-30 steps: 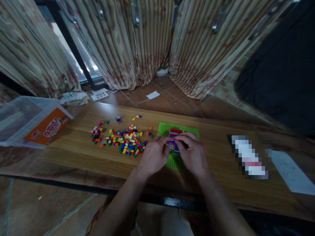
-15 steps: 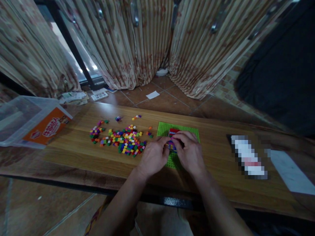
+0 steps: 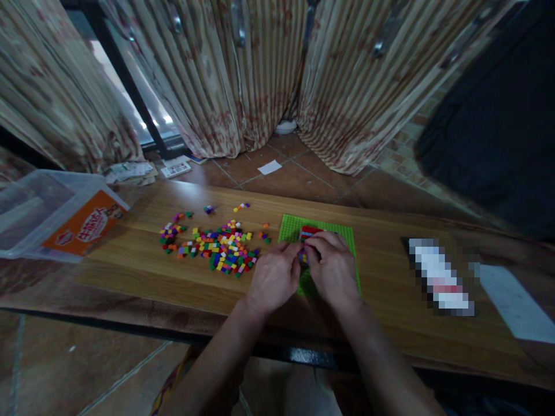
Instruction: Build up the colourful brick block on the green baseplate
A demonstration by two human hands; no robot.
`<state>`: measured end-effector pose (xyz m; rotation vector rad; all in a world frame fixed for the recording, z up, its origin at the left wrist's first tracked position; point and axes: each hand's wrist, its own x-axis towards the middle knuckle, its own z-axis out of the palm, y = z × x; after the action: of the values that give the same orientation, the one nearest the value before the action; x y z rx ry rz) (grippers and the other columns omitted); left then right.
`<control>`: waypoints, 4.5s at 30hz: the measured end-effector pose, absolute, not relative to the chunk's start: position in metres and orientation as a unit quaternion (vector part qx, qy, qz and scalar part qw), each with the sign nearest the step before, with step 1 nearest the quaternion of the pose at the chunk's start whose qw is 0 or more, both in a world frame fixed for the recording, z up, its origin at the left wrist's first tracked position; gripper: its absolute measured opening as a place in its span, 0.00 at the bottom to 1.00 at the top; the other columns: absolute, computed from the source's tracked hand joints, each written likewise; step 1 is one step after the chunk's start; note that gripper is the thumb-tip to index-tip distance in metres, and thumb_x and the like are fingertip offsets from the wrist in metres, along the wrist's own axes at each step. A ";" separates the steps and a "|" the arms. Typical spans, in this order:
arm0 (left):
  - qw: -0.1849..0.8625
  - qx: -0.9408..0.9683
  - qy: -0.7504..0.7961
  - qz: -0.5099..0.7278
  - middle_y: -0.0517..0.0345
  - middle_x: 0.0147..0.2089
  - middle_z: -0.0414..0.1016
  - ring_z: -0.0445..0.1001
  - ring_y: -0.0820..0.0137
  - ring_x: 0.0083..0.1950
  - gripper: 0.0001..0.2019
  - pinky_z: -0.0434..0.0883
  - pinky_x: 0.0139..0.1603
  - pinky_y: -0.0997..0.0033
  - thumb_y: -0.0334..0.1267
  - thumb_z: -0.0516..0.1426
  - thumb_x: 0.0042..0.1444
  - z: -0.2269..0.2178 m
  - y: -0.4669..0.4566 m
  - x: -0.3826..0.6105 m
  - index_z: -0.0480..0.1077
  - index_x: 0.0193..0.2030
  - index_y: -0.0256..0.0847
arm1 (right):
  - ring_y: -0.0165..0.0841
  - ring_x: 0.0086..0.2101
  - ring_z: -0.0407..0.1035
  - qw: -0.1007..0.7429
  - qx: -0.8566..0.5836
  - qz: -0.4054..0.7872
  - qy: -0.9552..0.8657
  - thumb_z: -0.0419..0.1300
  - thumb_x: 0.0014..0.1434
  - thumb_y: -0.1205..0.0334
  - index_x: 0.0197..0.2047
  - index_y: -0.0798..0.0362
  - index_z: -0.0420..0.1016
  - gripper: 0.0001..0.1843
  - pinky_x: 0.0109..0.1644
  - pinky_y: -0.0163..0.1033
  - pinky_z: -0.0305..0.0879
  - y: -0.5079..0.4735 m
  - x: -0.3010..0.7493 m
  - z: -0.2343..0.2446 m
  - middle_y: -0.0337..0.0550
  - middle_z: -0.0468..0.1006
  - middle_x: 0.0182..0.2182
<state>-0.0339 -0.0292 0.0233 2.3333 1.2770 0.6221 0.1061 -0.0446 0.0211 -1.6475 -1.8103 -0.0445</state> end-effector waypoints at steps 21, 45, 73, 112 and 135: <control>0.188 0.862 0.437 0.176 0.50 0.51 0.75 0.76 0.63 0.48 0.25 0.73 0.51 0.63 0.31 0.48 0.61 0.016 -0.031 -0.031 0.58 0.65 0.40 | 0.39 0.40 0.70 0.378 -0.647 -0.005 -0.662 0.56 0.62 0.67 0.35 0.52 0.78 0.10 0.47 0.45 0.68 -0.045 0.115 0.016 0.46 0.77 0.37; 0.313 0.773 0.461 0.304 0.51 0.47 0.78 0.78 0.67 0.45 0.17 0.74 0.49 0.66 0.29 0.52 0.59 0.018 -0.022 -0.037 0.69 0.55 0.38 | 0.40 0.44 0.69 0.395 -0.654 -0.004 -0.645 0.53 0.63 0.63 0.40 0.50 0.79 0.12 0.50 0.47 0.67 -0.054 0.113 0.016 0.47 0.76 0.41; 0.238 0.803 0.460 0.296 0.53 0.46 0.77 0.76 0.67 0.44 0.18 0.73 0.49 0.64 0.29 0.53 0.60 0.022 -0.017 -0.040 0.65 0.57 0.40 | 0.46 0.48 0.72 0.391 -0.710 0.191 -0.553 0.53 0.60 0.41 0.58 0.54 0.70 0.31 0.52 0.55 0.66 -0.049 0.134 0.007 0.56 0.76 0.52; 0.502 0.547 0.504 0.442 0.59 0.32 0.79 0.76 0.72 0.32 0.05 0.72 0.34 0.75 0.31 0.61 0.49 0.009 -0.005 -0.023 0.77 0.35 0.38 | 0.46 0.50 0.70 0.393 -0.707 0.198 -0.553 0.52 0.61 0.43 0.59 0.53 0.69 0.30 0.55 0.54 0.64 -0.050 0.129 0.010 0.55 0.74 0.53; 0.492 0.467 0.505 0.534 0.59 0.31 0.77 0.74 0.73 0.33 0.09 0.72 0.37 0.74 0.39 0.60 0.50 0.023 0.015 -0.063 0.77 0.34 0.37 | 0.44 0.57 0.64 0.360 -0.628 0.292 -0.625 0.62 0.54 0.52 0.63 0.42 0.62 0.33 0.61 0.54 0.60 -0.052 0.148 0.017 0.46 0.66 0.60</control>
<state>-0.0631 0.0145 0.0231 1.1324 1.2252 1.2967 0.1478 -0.0523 0.0166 -1.6180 -1.6119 0.7518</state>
